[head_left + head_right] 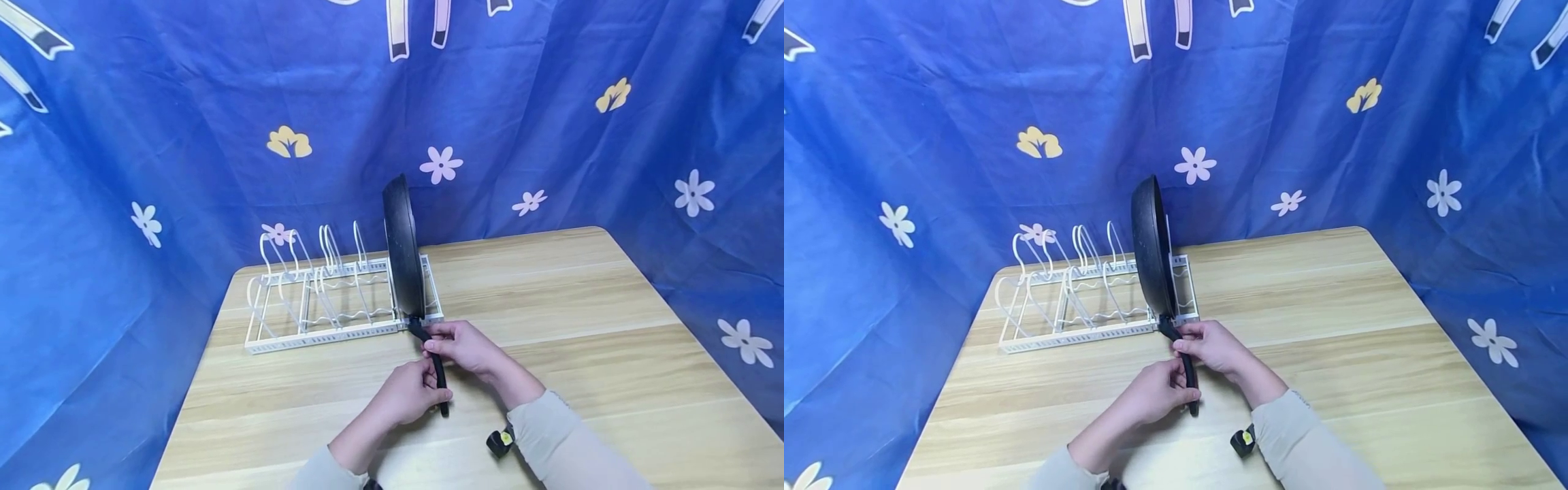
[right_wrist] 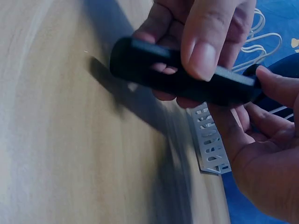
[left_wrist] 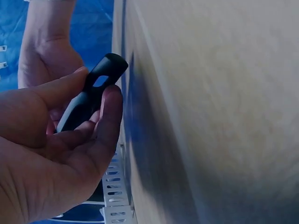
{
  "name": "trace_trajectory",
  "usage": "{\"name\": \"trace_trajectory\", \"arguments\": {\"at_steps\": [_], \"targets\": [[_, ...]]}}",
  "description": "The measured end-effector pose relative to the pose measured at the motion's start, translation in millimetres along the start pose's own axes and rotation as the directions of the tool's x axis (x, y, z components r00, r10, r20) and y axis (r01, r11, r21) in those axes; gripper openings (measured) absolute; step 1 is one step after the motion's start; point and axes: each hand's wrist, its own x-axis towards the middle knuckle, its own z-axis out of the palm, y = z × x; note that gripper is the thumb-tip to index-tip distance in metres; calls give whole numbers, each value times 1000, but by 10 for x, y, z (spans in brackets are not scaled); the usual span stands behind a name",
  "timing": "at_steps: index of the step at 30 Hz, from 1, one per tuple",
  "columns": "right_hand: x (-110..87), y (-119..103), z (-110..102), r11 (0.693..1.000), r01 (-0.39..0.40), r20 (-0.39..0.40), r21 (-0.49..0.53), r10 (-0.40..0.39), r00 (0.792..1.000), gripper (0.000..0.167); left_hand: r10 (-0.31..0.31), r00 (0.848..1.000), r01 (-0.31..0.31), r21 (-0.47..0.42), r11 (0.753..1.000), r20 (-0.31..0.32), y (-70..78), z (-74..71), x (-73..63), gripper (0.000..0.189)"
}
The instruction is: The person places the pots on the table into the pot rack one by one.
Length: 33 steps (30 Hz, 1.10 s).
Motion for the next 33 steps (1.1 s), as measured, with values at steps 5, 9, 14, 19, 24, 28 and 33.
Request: {"name": "trace_trajectory", "arguments": {"at_steps": [5, 9, 14, 19, 24, 28, 33], "targets": [[-4, 13, 32, 1000, -17, -37, -12, 17, 999, 49, -3, 1000, 2, 51, 999, 13, 21, 5, 13, 27], [-14, 5, 36, 999, -30, -60, -23, 28, 998, 47, 0, 1000, -1, 78, 997, 16, 40, 17, 33, 29], [-1, 20, 28, 999, -35, -77, -27, 32, 996, 44, 1, 1000, -3, 91, 996, 22, 59, 21, 43, 29], [0, 29, 31, 984, -24, -121, -175, 2, 993, 37, 3, 999, -8, 120, 993, 36, 75, 12, 21, 28], [-84, -20, 42, 865, -11, -136, -501, -66, 988, 38, 40, 999, -46, 214, 976, 33, 89, -50, -55, 22], [-219, -78, 29, 728, -4, -77, -686, -67, 995, 50, 107, 994, -105, 336, 936, 13, 151, -135, -194, 15], [-436, -203, 21, 556, -14, -93, -831, -114, 989, 55, 186, 978, -114, 505, 856, -95, 196, -217, -379, 33]]}}
